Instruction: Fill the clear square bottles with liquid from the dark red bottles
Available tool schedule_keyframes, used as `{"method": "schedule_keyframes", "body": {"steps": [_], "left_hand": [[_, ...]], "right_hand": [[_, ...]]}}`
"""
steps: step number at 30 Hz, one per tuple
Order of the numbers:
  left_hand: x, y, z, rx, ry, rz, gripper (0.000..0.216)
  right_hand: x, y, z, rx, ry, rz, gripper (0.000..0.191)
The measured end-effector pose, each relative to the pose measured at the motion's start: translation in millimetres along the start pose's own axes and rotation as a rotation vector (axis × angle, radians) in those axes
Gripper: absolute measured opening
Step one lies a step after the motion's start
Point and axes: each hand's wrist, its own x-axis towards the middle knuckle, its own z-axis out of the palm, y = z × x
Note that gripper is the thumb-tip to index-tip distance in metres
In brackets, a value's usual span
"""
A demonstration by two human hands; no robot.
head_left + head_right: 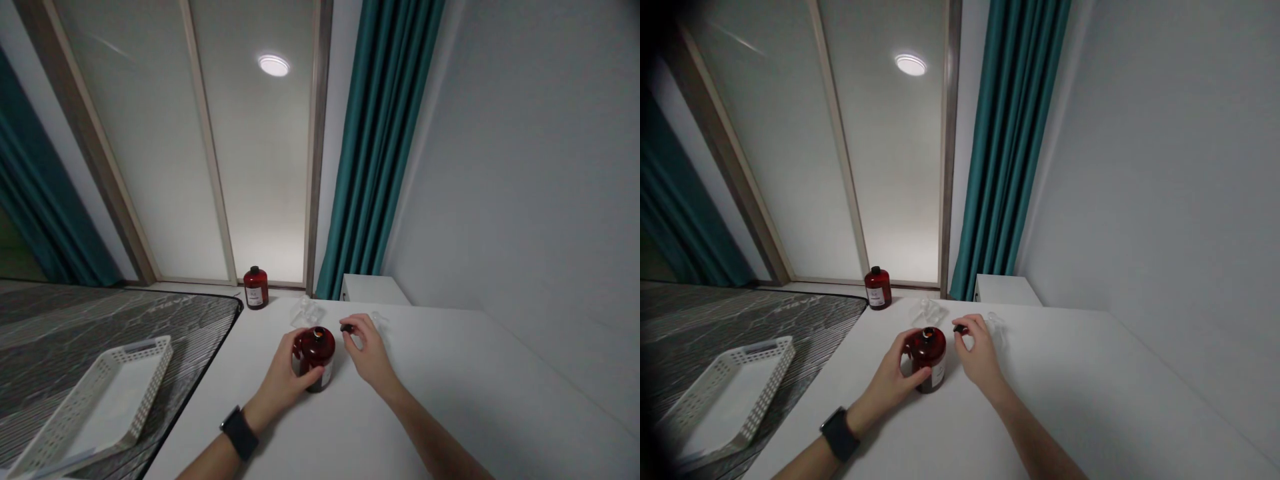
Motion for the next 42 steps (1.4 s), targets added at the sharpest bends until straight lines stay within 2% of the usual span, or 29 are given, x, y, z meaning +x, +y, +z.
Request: {"method": "schedule_keyframes", "body": {"steps": [6, 11, 15, 18, 22, 24, 30, 36, 42], "left_hand": [[-4.3, 11.5, 16.5, 0.000, -0.024, -0.027, 0.064], [1.0, 24.4, 20.7, 0.041, -0.098, -0.054, 0.062], [6.3, 25.3, 26.1, 0.069, -0.136, -0.088, 0.063], [6.0, 20.2, 31.0, 0.044, -0.136, -0.045, 0.065], [0.6, 15.0, 30.7, 0.039, -0.159, 0.074, 0.050], [-1.8, 14.4, 28.7, 0.045, -0.171, 0.124, 0.046], [-3.0, 15.1, 28.4, 0.006, -0.181, 0.174, 0.059], [-4.1, 18.4, 31.3, -0.060, -0.179, 0.131, 0.057], [-4.8, 18.4, 32.7, -0.066, -0.161, 0.117, 0.059]], "right_hand": [[-7.7, -3.8, -11.0, 0.122, 0.158, 0.050, 0.010], [-8.2, -17.4, -15.7, 0.215, 0.209, 0.050, 0.007], [-11.2, -29.1, -15.2, 0.332, 0.235, 0.037, 0.007], [-14.4, -32.3, -14.2, 0.371, 0.256, 0.054, 0.008], [-17.7, -33.4, -13.5, 0.399, 0.284, 0.103, 0.009], [-19.4, -34.2, -12.2, 0.411, 0.281, 0.133, 0.010], [-26.6, -31.6, -3.4, 0.417, 0.173, 0.138, 0.007], [-28.4, -25.2, -1.5, 0.254, 0.096, 0.065, 0.006], [-24.7, -29.5, -7.2, 0.081, 0.065, -0.092, 0.012]]}}
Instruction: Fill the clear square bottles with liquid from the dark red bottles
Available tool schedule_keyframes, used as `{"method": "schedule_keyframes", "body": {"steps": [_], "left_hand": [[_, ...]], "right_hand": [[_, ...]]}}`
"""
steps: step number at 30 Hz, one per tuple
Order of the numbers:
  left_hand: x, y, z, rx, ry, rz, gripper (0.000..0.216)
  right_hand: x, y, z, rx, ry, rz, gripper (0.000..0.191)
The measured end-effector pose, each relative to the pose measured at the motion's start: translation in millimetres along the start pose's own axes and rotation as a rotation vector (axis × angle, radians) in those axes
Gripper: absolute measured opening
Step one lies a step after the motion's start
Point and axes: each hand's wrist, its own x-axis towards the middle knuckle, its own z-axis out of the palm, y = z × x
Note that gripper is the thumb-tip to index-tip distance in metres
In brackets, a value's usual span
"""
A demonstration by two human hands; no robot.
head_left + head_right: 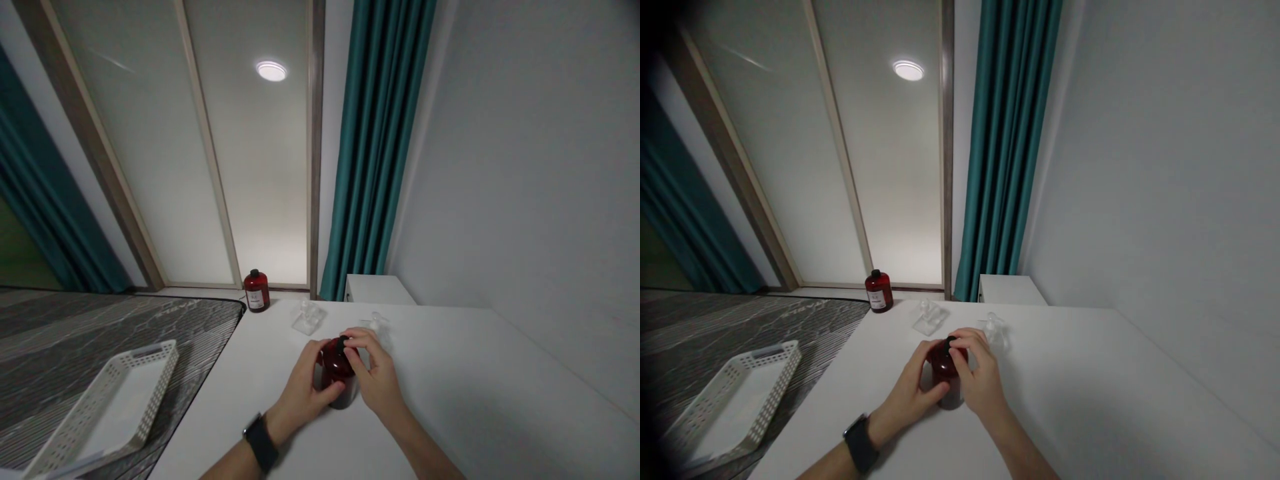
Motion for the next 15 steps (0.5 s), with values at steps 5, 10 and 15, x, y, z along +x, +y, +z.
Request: {"method": "schedule_keyframes", "body": {"steps": [5, 10, 15], "left_hand": [[-0.3, 0.7, -0.3, 0.007, 0.005, -0.003, 0.060], [-0.1, 2.0, 1.4, 0.008, 0.022, 0.008, 0.061], [-0.3, 1.6, 2.9, 0.020, 0.037, 0.008, 0.061]], "right_hand": [[3.3, -5.0, -4.0, -0.023, -0.055, -0.039, 0.015], [3.1, -6.4, -3.3, 0.014, -0.131, -0.022, 0.017], [-3.7, -3.3, 4.5, -0.030, -0.044, -0.013, 0.014]]}}
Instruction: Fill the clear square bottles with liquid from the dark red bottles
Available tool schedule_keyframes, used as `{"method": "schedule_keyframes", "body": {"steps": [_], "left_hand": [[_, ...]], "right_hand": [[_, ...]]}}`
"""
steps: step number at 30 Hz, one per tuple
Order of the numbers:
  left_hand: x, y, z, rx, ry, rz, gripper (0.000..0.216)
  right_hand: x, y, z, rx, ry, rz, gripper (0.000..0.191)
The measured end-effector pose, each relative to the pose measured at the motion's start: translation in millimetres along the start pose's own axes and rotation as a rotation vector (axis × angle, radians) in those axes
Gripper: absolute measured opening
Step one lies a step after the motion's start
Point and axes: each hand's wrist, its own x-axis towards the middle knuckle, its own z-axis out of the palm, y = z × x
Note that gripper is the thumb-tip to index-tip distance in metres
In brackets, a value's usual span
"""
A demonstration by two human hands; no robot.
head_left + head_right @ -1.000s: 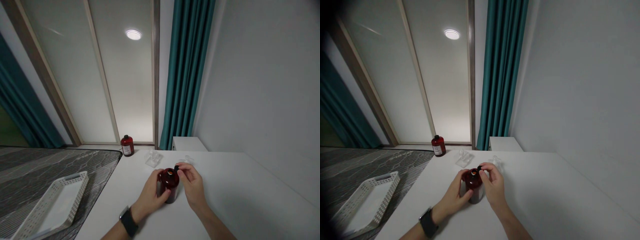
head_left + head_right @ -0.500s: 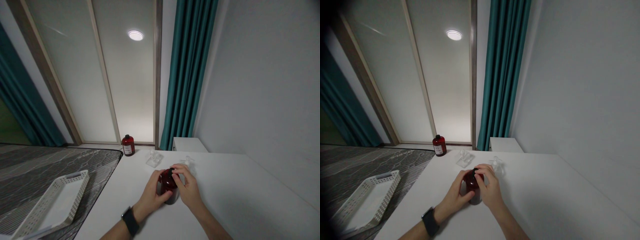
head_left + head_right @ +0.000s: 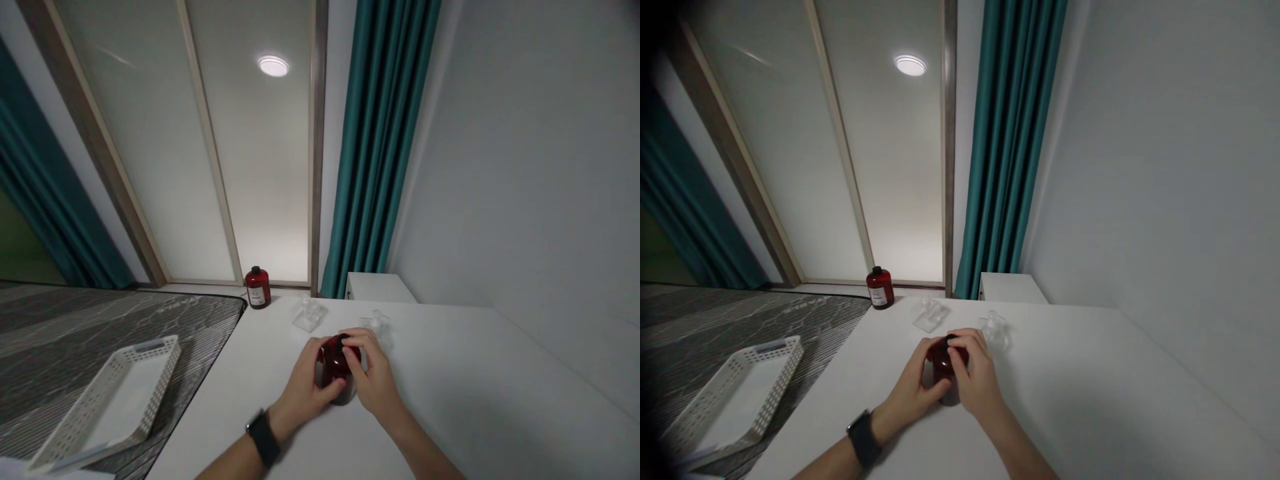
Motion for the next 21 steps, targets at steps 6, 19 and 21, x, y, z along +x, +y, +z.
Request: {"method": "schedule_keyframes", "body": {"steps": [6, 19, 21], "left_hand": [[0.0, 0.3, -2.6, 0.005, -0.012, -0.022, 0.061], [0.8, 1.7, -4.9, -0.031, -0.022, -0.045, 0.060], [0.8, 2.6, -5.1, -0.044, -0.022, -0.052, 0.060]], "right_hand": [[-6.3, 4.9, 6.3, 0.030, 0.090, 0.100, 0.017], [-10.6, 12.8, 3.8, 0.065, 0.049, 0.102, 0.027], [-11.0, 11.8, 3.2, 0.078, 0.005, 0.121, 0.032]]}}
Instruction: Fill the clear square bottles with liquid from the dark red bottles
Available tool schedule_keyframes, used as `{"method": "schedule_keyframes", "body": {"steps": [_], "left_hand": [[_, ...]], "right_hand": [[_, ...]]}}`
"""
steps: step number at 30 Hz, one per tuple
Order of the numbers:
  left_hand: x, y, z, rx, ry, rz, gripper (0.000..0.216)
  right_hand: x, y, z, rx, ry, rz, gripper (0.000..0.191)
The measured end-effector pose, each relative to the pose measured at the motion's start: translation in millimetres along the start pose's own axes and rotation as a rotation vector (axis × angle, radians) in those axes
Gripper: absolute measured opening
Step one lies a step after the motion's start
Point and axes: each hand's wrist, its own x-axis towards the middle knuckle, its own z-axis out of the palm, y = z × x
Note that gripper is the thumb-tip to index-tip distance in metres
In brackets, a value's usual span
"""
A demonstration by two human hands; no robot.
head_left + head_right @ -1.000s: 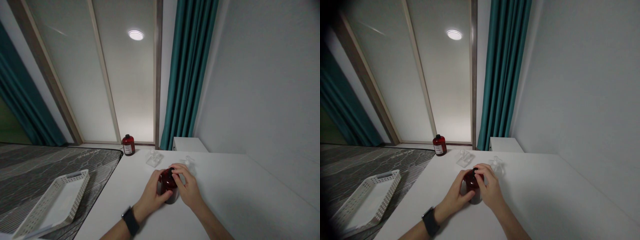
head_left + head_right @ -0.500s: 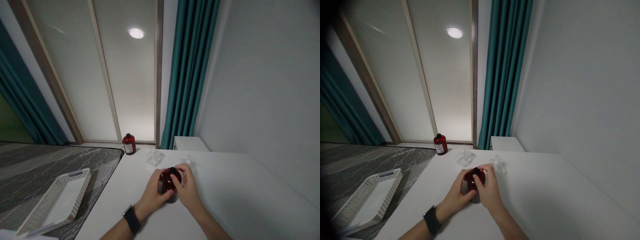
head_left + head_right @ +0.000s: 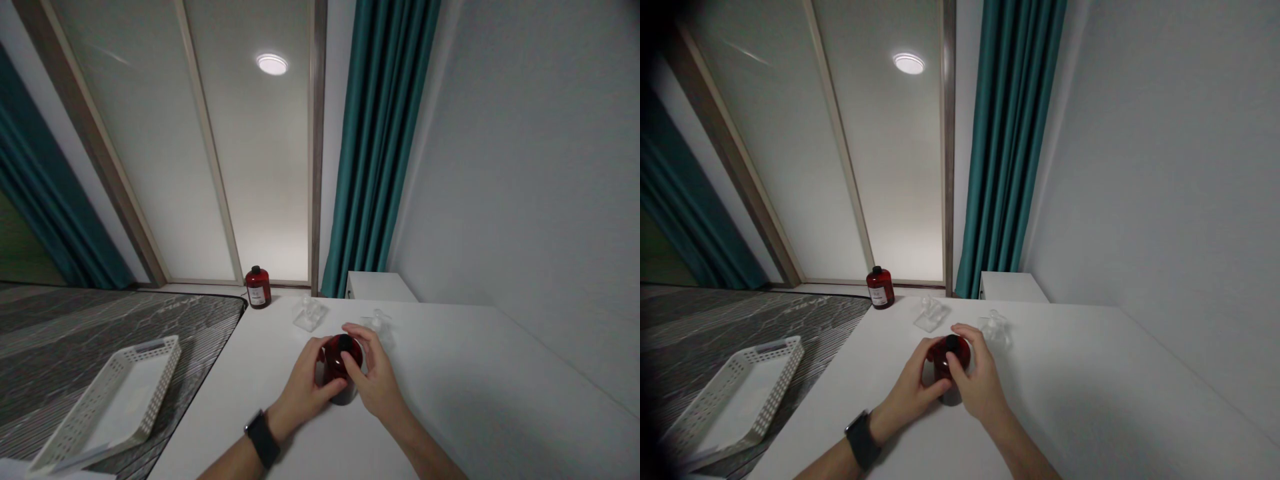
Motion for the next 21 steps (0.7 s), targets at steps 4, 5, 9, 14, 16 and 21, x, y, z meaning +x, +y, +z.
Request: {"method": "schedule_keyframes", "body": {"steps": [4, 5, 9, 14, 16, 21], "left_hand": [[-0.3, 0.3, 0.0, -0.015, 0.001, 0.006, 0.059], [-0.3, 0.0, 0.2, -0.017, -0.002, 0.008, 0.060], [-0.6, -1.7, 0.6, -0.011, -0.010, 0.005, 0.060], [-0.8, -0.7, 0.1, 0.006, -0.004, -0.006, 0.060], [-0.7, 0.4, -0.2, 0.011, -0.001, -0.011, 0.060], [-0.1, 0.5, -0.7, 0.015, -0.009, -0.004, 0.060]], "right_hand": [[-0.7, -1.0, -0.4, -0.008, 0.020, 0.007, 0.032], [-0.7, -1.1, -0.4, -0.006, 0.021, 0.007, 0.033], [-0.4, -1.5, -0.3, 0.021, -0.019, 0.027, 0.036], [-0.4, -2.9, -0.9, 0.023, 0.012, 0.009, 0.033], [-0.6, -3.5, -1.2, 0.038, -0.024, 0.027, 0.034], [-1.4, -2.7, -2.2, 0.007, 0.009, 0.038, 0.035]]}}
